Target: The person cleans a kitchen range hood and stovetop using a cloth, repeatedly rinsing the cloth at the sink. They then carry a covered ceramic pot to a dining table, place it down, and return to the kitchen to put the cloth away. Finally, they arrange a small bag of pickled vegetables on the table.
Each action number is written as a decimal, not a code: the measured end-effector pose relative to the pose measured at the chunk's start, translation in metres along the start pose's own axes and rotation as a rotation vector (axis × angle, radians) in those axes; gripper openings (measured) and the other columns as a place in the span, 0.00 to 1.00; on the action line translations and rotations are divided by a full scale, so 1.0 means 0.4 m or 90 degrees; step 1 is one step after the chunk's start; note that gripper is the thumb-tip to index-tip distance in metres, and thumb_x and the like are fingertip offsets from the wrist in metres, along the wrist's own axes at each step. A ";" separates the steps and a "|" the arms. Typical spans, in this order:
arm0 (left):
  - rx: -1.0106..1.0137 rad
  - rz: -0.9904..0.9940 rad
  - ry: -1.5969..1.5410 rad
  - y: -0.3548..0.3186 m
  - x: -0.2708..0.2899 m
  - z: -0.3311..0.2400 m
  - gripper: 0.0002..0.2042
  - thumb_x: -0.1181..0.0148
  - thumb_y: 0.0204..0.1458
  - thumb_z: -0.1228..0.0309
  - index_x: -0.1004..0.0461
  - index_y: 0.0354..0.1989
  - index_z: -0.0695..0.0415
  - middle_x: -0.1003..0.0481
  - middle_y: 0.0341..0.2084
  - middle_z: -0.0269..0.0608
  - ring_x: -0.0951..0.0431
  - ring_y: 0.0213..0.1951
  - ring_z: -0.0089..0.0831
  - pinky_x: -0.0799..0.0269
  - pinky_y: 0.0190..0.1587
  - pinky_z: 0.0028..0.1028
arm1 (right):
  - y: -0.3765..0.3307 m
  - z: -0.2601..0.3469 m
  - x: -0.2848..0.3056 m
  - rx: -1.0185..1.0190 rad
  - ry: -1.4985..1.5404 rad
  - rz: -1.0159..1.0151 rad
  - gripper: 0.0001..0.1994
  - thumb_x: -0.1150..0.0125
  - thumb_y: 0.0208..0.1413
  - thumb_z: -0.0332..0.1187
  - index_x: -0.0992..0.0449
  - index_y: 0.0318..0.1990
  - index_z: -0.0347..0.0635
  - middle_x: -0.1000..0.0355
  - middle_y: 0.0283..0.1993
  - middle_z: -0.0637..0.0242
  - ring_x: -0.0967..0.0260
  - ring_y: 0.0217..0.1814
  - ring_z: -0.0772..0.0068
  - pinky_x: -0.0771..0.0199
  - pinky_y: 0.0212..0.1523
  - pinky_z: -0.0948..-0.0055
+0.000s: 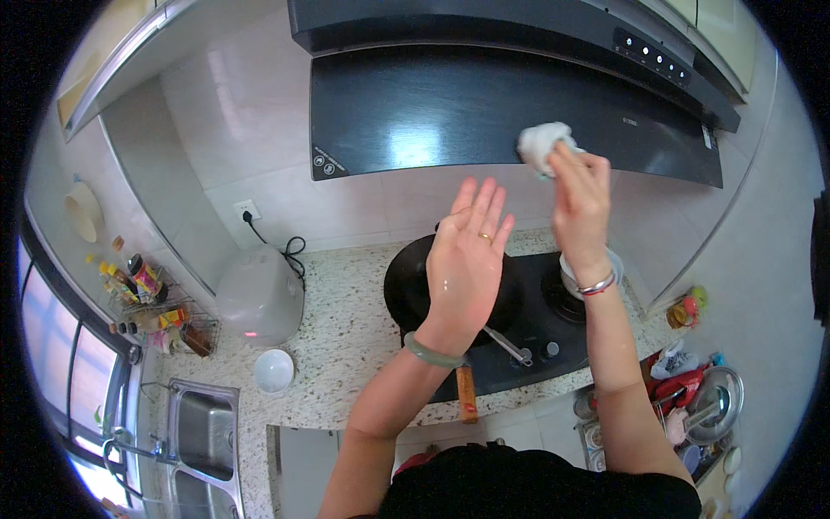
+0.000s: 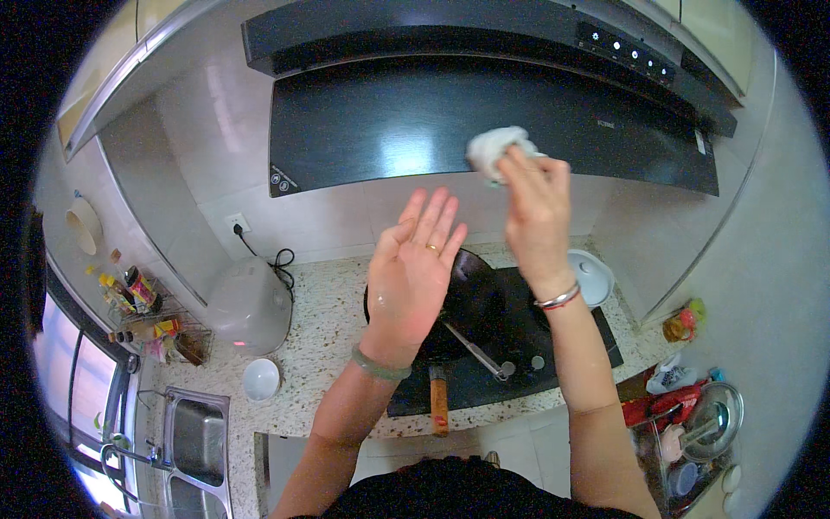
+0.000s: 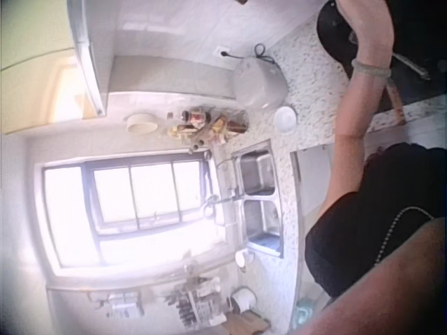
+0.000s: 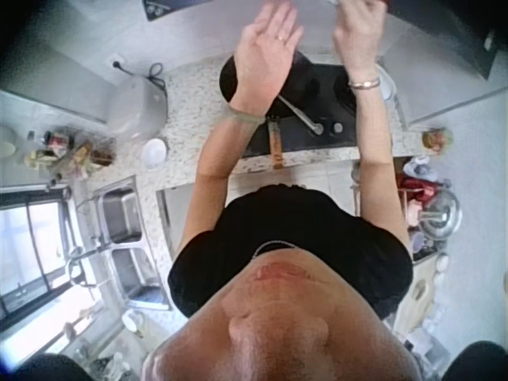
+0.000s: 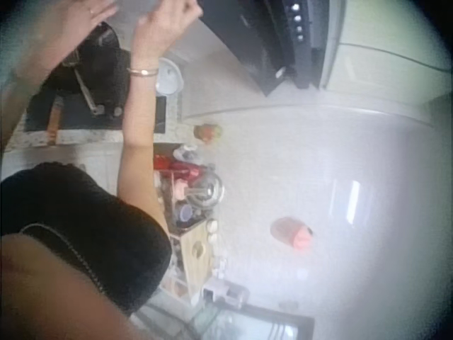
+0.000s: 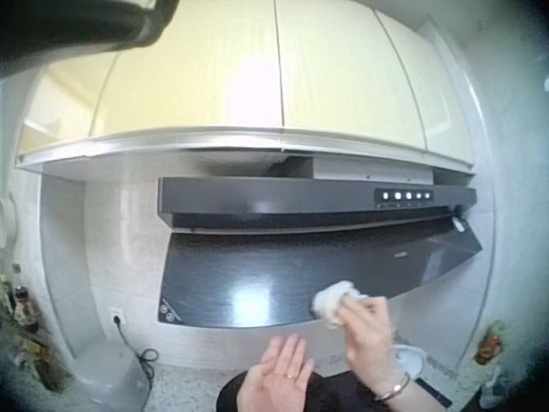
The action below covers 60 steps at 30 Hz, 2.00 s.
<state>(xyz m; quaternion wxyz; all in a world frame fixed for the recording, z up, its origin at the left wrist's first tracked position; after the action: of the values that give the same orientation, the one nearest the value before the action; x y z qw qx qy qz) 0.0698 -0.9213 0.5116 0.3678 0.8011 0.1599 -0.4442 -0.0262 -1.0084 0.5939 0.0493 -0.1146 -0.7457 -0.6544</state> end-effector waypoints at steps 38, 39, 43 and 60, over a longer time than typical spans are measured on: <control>0.033 -0.103 -0.067 0.047 0.009 0.091 0.23 0.60 0.61 0.63 0.45 0.60 0.65 0.40 0.60 0.51 0.42 0.63 0.39 0.49 0.66 0.40 | 0.146 -0.030 -0.097 -0.070 -0.028 -0.056 0.12 0.44 0.45 0.20 0.26 0.39 0.39 0.28 0.40 0.60 0.36 0.40 0.55 0.33 0.43 0.64; 0.017 -0.105 -0.029 0.051 0.017 0.071 0.21 0.62 0.62 0.63 0.42 0.59 0.64 0.37 0.57 0.50 0.38 0.60 0.39 0.47 0.65 0.39 | 0.165 0.019 -0.141 -0.048 0.020 -0.065 0.12 0.44 0.45 0.19 0.26 0.40 0.39 0.28 0.40 0.61 0.37 0.39 0.55 0.33 0.42 0.64; -0.013 -0.083 -0.022 0.054 0.020 0.043 0.20 0.67 0.62 0.65 0.39 0.56 0.65 0.33 0.54 0.49 0.35 0.57 0.40 0.44 0.63 0.39 | 0.233 0.150 -0.226 0.023 0.189 -0.031 0.13 0.44 0.43 0.18 0.26 0.39 0.41 0.29 0.41 0.64 0.38 0.41 0.57 0.32 0.43 0.66; 0.128 -0.011 -0.055 0.168 -0.120 0.472 0.27 0.64 0.63 0.62 0.56 0.67 0.64 0.50 0.66 0.51 0.49 0.67 0.39 0.54 0.68 0.40 | -0.012 -0.373 0.135 0.039 -0.009 0.029 0.21 0.41 0.34 0.17 0.25 0.42 0.39 0.28 0.50 0.62 0.35 0.46 0.56 0.31 0.48 0.67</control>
<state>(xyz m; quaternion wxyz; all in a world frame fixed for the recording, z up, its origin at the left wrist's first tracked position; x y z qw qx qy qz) -0.0298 -1.1014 0.5184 0.2881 0.8127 0.1057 -0.4953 -0.0912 -1.1505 0.6219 0.0628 -0.1347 -0.7630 -0.6291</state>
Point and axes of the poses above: each hand's wrist, its own y-axis towards the middle knuckle, its own x-axis out of the back of the hand, z = x × y, the point moved 8 cm from there along y, towards the middle knuckle
